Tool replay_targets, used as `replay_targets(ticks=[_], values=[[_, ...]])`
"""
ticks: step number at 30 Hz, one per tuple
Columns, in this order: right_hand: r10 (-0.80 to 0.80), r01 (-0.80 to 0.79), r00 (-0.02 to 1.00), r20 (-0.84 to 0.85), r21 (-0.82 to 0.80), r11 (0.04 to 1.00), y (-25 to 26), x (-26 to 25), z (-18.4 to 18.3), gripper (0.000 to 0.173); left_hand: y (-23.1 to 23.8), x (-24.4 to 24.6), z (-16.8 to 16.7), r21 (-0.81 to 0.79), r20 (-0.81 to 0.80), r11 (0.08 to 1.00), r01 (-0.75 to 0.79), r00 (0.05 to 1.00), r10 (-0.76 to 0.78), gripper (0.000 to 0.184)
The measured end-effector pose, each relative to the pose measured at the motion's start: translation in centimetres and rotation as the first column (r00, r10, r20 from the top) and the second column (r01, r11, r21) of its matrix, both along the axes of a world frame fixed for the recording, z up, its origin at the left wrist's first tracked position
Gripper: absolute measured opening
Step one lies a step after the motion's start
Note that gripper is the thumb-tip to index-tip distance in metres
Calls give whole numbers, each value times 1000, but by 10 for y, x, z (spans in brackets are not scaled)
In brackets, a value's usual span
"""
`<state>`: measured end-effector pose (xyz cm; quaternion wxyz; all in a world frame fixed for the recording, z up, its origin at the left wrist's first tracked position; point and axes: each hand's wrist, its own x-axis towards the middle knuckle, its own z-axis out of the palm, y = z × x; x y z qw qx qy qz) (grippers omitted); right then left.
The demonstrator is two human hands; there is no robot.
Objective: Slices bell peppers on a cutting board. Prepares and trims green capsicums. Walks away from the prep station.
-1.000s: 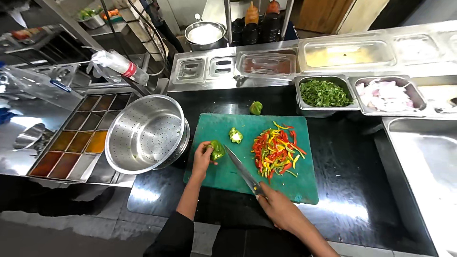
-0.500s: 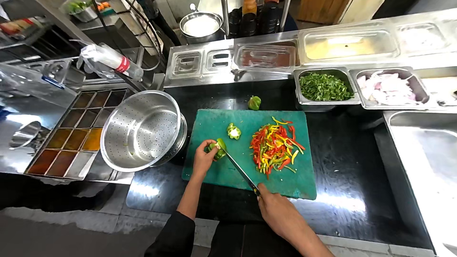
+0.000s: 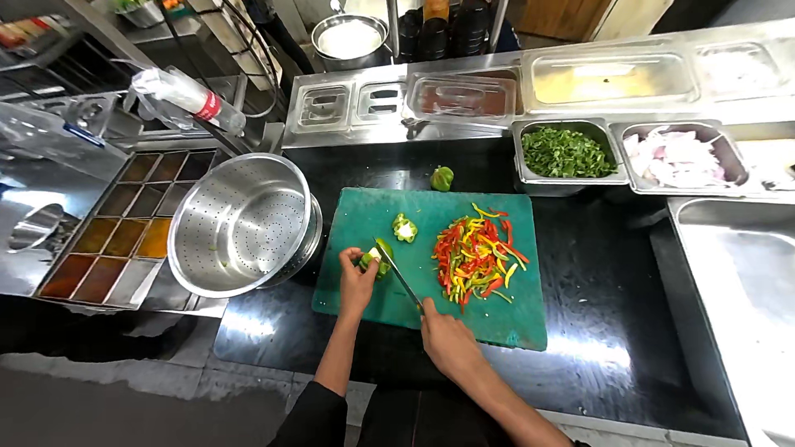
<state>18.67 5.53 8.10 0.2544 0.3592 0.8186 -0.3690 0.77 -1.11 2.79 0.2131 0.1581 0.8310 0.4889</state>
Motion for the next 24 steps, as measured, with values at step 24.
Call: replay_targets(ticks=[24], values=[[-117, 111, 991, -63, -99, 989, 14, -14, -5, 42, -25, -22, 5, -139, -341, 972, 191, 912, -228, 29]])
